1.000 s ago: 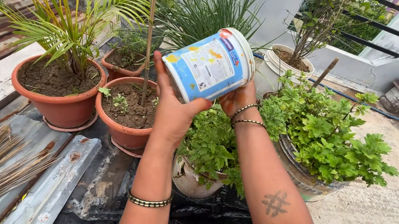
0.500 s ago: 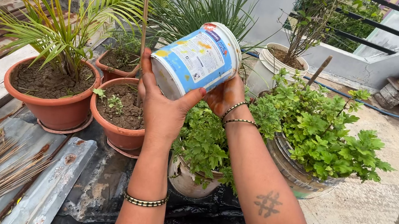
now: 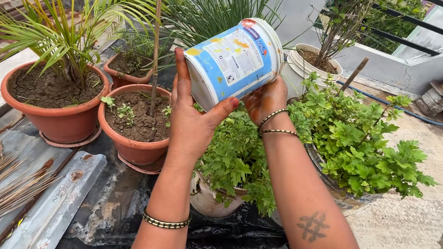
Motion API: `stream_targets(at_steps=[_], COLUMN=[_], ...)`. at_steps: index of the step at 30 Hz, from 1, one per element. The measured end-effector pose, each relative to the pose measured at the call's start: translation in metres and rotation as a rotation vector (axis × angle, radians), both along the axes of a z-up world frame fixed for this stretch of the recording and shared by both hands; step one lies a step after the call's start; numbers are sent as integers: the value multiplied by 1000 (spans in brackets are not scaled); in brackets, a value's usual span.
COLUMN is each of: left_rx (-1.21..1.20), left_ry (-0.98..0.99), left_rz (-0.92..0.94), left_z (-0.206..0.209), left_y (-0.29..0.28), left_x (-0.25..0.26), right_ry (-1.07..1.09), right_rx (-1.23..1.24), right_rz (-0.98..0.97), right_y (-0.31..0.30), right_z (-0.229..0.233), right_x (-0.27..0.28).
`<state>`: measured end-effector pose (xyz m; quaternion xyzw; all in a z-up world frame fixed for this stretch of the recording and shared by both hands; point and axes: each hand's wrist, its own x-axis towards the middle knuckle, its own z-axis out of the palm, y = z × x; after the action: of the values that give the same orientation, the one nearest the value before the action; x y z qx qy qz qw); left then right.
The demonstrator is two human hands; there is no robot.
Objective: Rinsing out a small paint container and inspecting plants in a rooftop garden.
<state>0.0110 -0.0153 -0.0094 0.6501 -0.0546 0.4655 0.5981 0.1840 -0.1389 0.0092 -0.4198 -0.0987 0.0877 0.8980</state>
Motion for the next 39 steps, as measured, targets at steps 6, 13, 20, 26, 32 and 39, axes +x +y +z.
stream_targets(at_steps=[6, 13, 20, 26, 32, 39], left_rx=[-66, -51, -77, 44, 45, 75], left_ry=[-44, -166, -109, 10, -7, 40], left_rz=[-224, -261, -360, -167, -210, -195], left_z=[1, 0, -5, 1, -1, -5], left_y=[-3, -23, -38, -52, -63, -72], left_x=[0, 4, 12, 7, 9, 13], right_ry=[-64, -40, -87, -44, -61, -19], right_rx=[-302, -329, -266, -386, -436, -461], right_rz=[-34, 87, -71, -98, -86, -142], right_y=[-26, -41, -61, -85, -101, -117], right_z=[39, 30, 19, 10, 13, 12], right_x=[-28, -22, -8, 3, -5, -14])
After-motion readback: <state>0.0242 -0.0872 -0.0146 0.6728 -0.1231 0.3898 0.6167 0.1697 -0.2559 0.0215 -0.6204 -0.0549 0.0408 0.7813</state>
